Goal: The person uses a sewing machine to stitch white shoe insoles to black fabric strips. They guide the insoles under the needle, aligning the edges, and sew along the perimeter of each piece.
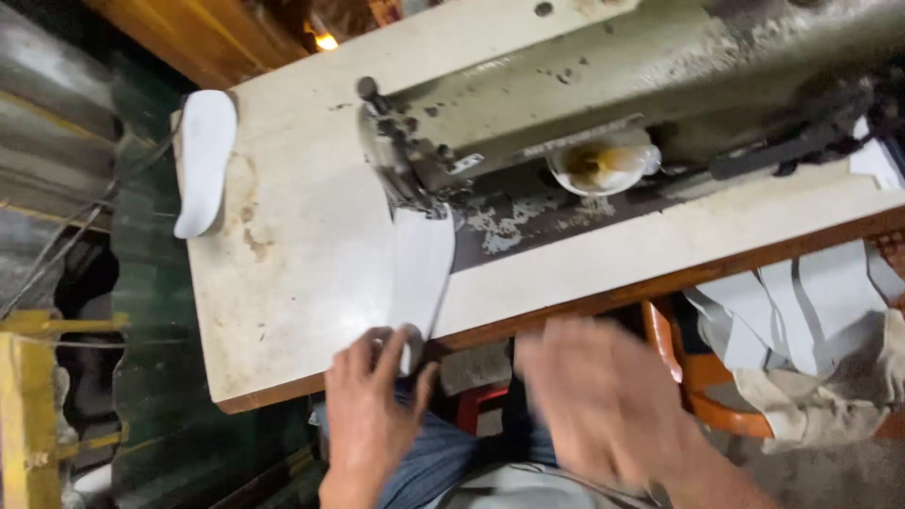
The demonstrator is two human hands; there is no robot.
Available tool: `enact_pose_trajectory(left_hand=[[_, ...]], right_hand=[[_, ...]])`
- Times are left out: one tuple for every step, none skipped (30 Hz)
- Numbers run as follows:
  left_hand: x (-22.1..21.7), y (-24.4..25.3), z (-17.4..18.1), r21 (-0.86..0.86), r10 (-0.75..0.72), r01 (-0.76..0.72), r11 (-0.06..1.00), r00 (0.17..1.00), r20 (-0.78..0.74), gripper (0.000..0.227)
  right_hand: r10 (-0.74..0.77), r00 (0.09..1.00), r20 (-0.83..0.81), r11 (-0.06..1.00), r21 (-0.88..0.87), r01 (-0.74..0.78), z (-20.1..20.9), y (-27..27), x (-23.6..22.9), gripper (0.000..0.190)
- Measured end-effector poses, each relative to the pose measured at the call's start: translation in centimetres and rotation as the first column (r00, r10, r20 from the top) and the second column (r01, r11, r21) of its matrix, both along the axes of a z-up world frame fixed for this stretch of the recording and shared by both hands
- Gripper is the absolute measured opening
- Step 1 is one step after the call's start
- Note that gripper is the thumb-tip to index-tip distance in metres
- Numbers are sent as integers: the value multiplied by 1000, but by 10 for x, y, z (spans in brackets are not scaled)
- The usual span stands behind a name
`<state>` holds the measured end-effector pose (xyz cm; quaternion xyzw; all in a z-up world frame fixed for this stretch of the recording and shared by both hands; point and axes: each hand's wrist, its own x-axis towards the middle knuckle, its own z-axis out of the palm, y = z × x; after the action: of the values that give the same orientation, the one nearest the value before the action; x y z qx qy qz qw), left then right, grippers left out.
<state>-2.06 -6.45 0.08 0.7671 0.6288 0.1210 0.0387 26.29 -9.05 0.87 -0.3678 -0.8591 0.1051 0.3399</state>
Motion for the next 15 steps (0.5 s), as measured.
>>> enact_pose_trajectory(left_hand=[[2, -5, -3, 13, -32, 31, 999, 999, 40, 48], [4, -11, -5, 28, -64, 62, 998, 995, 79, 46], [4, -13, -8, 38, -60, 57, 998, 995, 82, 46], [3, -15, -11, 29, -61, 59, 998, 993, 106, 43], [4, -16, -14, 21, -63, 61, 998, 989, 133, 41], [3, -18, -16, 33, -60, 56, 998, 989, 138, 41], [2, -20, -18, 35, -59, 55, 998, 988, 141, 39], [1, -20, -21, 38, -59, 54, 998, 988, 144, 38], [1, -21, -21, 45, -53, 47, 998, 988, 148, 38], [2, -21, -21, 67, -59, 49, 997, 985, 164, 33], [1, -20, -21, 88, -67, 52, 995, 982, 176, 28], [1, -19, -21, 95, -63, 47, 994, 982, 178, 28], [0, -18, -22, 123, -77, 54, 991, 979, 189, 26], [-1, -17, -22, 151, -91, 61, 987, 976, 200, 24], [-2, -15, -24, 151, -88, 58, 987, 975, 203, 24]], right_hand=[[-74, 990, -119, 992, 89, 85, 17, 28, -11, 33], [-134, 961, -244, 970, 166, 177, 34, 55, -23, 23], [-126, 962, -242, 969, 176, 171, 20, 65, -26, 23], [-170, 974, -151, 968, 159, 193, 6, 76, -28, 23], [-212, 976, -56, 965, 146, 218, -7, 88, -30, 23], [-206, 977, -52, 964, 158, 212, -14, 94, -34, 23], [-233, 972, 20, 961, 161, 227, -21, 100, -38, 25], [-259, 962, 91, 956, 165, 242, -27, 108, -42, 27], [-253, 963, 93, 957, 172, 234, -31, 110, -45, 27], [-251, 961, 116, 965, 105, 239, -35, 113, -49, 30], [-249, 959, 137, 968, 37, 246, -40, 116, -53, 32], [-245, 960, 138, 970, 43, 241, -43, 117, -56, 32], [-250, 960, 124, 968, 49, 245, -47, 118, -59, 31], [-255, 961, 109, 967, 54, 250, -51, 119, -61, 30], [-252, 961, 113, 967, 54, 247, -50, 119, -62, 30]])
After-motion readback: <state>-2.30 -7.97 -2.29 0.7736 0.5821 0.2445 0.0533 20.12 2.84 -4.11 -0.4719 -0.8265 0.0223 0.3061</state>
